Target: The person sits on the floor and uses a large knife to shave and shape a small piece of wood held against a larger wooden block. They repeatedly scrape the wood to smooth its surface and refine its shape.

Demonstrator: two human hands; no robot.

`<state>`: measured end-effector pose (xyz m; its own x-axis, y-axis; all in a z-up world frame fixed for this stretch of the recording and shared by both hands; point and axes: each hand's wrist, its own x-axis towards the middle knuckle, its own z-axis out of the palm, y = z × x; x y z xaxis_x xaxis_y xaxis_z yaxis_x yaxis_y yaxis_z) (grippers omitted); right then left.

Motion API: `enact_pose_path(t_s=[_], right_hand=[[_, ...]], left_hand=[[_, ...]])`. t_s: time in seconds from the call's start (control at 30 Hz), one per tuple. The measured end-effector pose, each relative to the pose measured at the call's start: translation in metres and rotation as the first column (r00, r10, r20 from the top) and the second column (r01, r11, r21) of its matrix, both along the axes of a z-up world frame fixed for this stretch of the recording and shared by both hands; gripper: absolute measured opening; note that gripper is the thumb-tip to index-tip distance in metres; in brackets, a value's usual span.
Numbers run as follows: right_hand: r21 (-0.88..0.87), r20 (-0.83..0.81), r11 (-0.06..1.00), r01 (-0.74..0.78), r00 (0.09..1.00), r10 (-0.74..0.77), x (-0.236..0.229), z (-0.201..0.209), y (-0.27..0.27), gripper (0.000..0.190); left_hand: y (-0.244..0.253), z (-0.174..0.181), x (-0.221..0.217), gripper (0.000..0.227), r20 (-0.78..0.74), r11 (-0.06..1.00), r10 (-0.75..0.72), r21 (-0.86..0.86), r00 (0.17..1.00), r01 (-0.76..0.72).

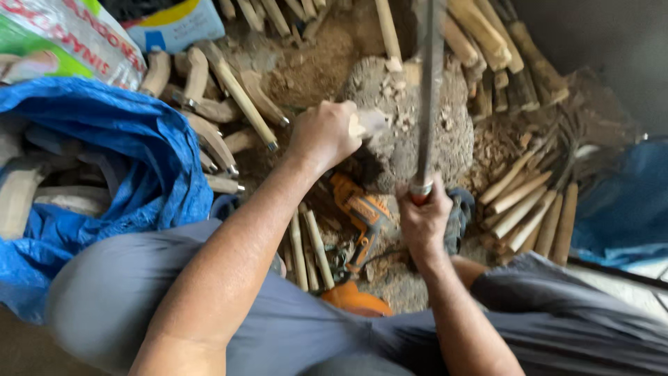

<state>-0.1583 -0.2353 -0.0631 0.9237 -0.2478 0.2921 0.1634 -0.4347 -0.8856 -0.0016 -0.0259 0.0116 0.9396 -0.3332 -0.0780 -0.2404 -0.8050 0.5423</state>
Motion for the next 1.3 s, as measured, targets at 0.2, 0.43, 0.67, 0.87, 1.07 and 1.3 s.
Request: enact_pose_path(t_s=[0.2,0.43,0.67,0.87,1.07,1.3], right_hand=[[-0.418,-0.125,0.904,0.086,0.981,-0.150,-0.004,-0.015,0.010,0.016],[0.038,-0.691,0.992,0.122,0.720,-0.062,-0.014,0.029,0.011,0.015],[-0.312,-0.011,0.935,0.169,0.983,-0.181,-0.011,0.001,-0.011,0.018],[0.036,-0.735,0.961,0.275,0.659,-0.161,0.000,-0.050,-0.001,0.008],[-0.107,-0.281,0.987,0.123,0.948,-0.149,-0.004,0.006,-0.013,0.018],[-0.323,-0.309,0.943,0.081,0.933,-0.186,-0.009,-0.007,0.005,0.019]], left_hand=[[-0.016,0.008,-0.003,0.011,0.047,0.996,-0.013,0.083,0.999,0.009],[-0.022,0.009,-0.010,0.014,0.094,0.999,-0.024,0.033,0.995,0.021],[-0.029,0.007,0.015,0.022,0.033,0.996,-0.002,0.087,0.999,-0.001],[-0.028,0.016,0.012,0.023,0.143,1.000,0.003,-0.027,0.990,0.001],[-0.024,0.017,0.017,0.013,0.122,0.997,-0.071,-0.020,0.990,0.074],[-0.028,0.005,0.006,0.012,0.109,0.999,-0.017,0.048,0.994,0.011]])
